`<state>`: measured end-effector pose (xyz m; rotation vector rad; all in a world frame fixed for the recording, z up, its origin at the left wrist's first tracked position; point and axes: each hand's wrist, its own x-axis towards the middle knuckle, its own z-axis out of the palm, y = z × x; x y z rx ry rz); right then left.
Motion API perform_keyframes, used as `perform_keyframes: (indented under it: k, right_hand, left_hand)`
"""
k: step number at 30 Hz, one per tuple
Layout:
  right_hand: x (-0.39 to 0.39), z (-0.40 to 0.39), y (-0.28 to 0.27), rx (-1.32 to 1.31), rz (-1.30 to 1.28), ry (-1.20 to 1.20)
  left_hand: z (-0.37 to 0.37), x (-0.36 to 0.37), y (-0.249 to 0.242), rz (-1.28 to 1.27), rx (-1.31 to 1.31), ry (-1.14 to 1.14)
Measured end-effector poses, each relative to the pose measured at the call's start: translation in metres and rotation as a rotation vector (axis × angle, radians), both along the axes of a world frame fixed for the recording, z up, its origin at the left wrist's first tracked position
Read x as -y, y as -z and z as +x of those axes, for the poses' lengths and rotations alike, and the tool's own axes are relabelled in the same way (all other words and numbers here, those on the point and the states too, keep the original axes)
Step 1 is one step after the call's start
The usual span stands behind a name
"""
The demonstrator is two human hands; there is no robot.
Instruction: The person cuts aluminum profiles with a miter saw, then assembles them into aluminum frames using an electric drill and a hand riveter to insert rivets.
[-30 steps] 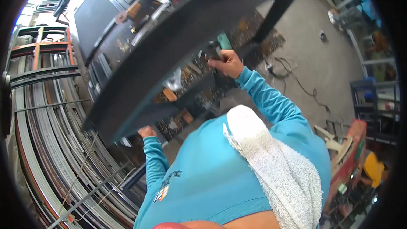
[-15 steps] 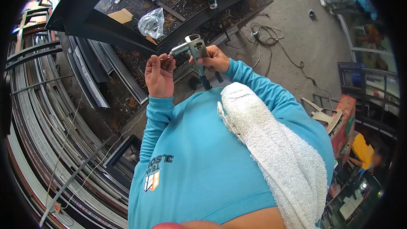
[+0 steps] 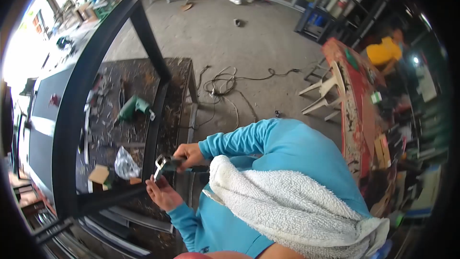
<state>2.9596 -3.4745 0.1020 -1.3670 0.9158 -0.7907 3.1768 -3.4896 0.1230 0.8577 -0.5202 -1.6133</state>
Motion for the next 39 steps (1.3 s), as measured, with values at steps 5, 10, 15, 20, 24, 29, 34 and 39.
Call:
perform_keyframes:
  k: [5, 10, 15, 20, 24, 29, 34, 39]
  right_hand:
    - [0.015, -0.037, -0.043, -0.664, -0.256, -0.274]
    - [0.036, -0.014, 0.032, -0.173, -0.099, -0.167]
    - [0.076, 0.046, 0.047, 0.002, 0.341, -0.120]
    - [0.098, 0.080, 0.059, -0.020, 0.540, -0.200]
    - [0.106, 0.074, 0.059, -0.029, 0.553, -0.262]
    - [0.111, 0.078, 0.065, -0.040, 0.531, -0.268]
    - [0.112, 0.081, 0.065, -0.075, 0.458, -0.254]
    - [0.113, 0.087, 0.067, -0.127, 0.403, -0.210]
  left_hand:
    - [0.010, -0.007, 0.033, 0.302, -0.145, 0.330]
    - [-0.011, -0.004, 0.023, 0.392, -0.224, 0.063]
    - [0.076, 0.002, 0.100, 0.186, 0.905, -0.203]
    - [0.118, 0.071, 0.095, -0.291, 1.403, 0.230]
    - [0.118, 0.083, 0.107, -0.396, 1.690, 0.338]
    - [0.123, 0.085, 0.112, -0.381, 1.624, 0.318]
    - [0.123, 0.087, 0.112, -0.436, 1.705, 0.350]
    - [0.124, 0.088, 0.112, -0.443, 1.686, 0.346]
